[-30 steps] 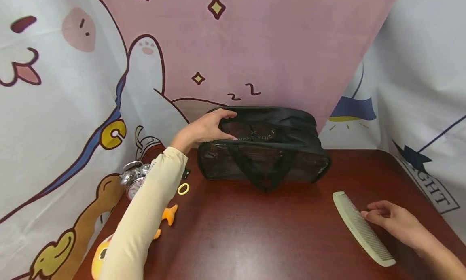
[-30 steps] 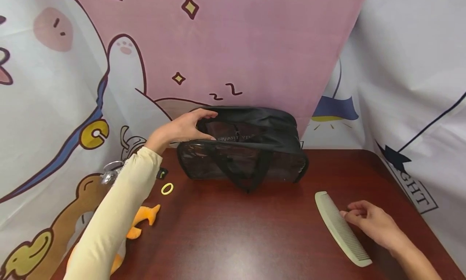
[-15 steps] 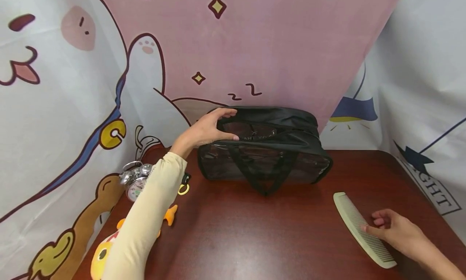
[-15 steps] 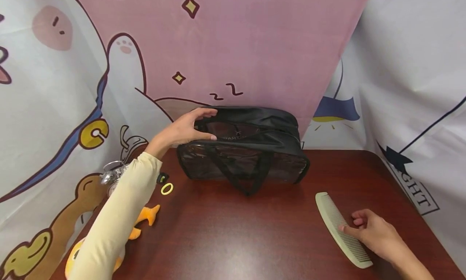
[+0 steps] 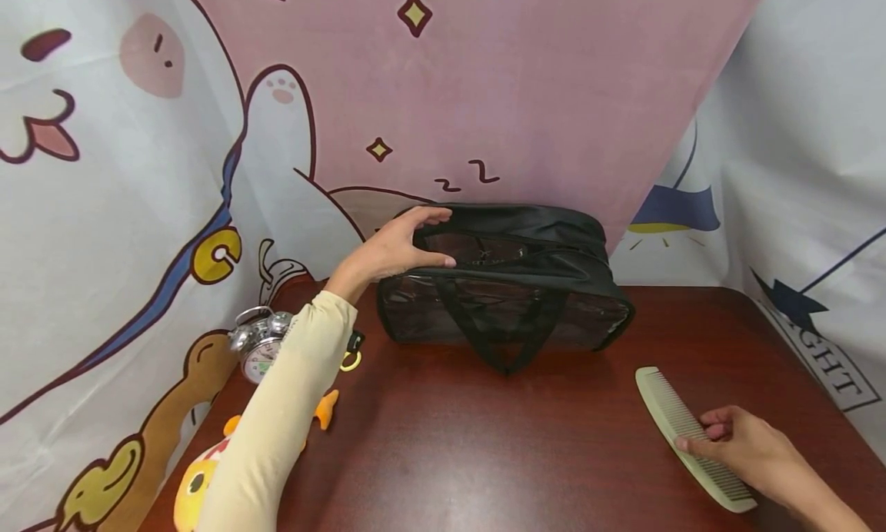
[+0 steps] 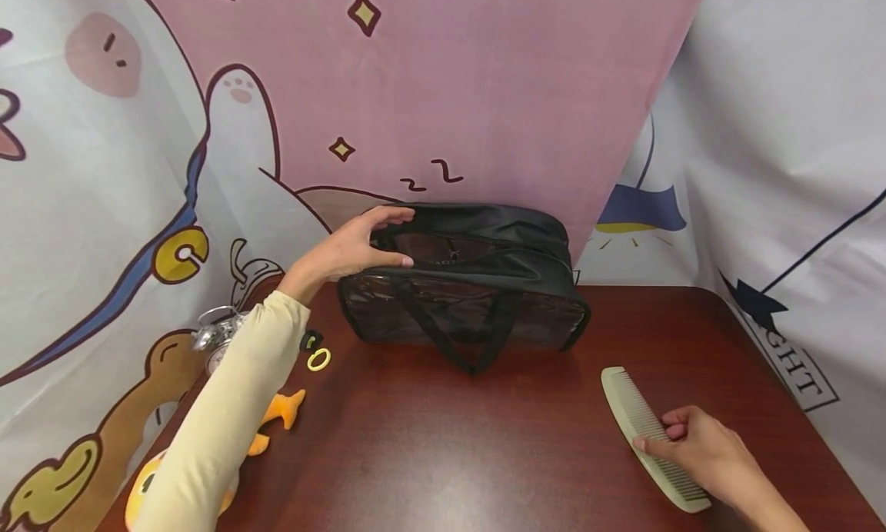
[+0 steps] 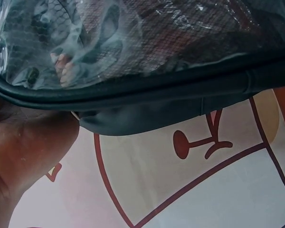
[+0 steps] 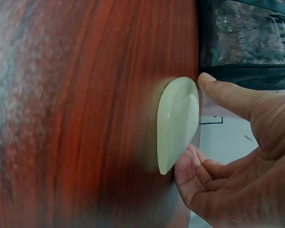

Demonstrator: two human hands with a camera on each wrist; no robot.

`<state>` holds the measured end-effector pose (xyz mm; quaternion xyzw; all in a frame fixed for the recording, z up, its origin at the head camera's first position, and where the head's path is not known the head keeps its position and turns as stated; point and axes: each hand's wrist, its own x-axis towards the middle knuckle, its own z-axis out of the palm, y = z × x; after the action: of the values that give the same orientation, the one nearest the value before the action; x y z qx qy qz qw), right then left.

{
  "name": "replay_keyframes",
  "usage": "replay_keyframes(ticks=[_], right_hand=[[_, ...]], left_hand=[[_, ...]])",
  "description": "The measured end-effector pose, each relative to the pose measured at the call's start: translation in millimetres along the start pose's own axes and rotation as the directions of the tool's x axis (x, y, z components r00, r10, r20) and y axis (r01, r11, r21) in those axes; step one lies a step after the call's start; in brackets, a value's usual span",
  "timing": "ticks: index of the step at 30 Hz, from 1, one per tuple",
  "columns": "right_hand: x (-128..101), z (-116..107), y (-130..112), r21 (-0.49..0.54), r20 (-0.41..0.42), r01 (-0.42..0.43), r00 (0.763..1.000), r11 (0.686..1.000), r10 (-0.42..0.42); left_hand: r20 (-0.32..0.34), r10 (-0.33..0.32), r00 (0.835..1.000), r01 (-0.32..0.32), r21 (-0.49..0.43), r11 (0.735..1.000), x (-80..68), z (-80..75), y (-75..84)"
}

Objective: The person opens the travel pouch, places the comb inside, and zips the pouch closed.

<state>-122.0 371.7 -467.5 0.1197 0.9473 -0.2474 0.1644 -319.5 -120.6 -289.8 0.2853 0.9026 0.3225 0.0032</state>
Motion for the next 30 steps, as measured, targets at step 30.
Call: replay_keyframes(ticks=[30], right_hand=[[5.4, -10.7, 7.0, 0.176, 0.103, 0.130, 0.983, 0.976, -0.149]], left_hand=[[0.005, -0.022, 1.000, 0.022, 0.006, 1.000, 2.3, 0.2, -0.9]])
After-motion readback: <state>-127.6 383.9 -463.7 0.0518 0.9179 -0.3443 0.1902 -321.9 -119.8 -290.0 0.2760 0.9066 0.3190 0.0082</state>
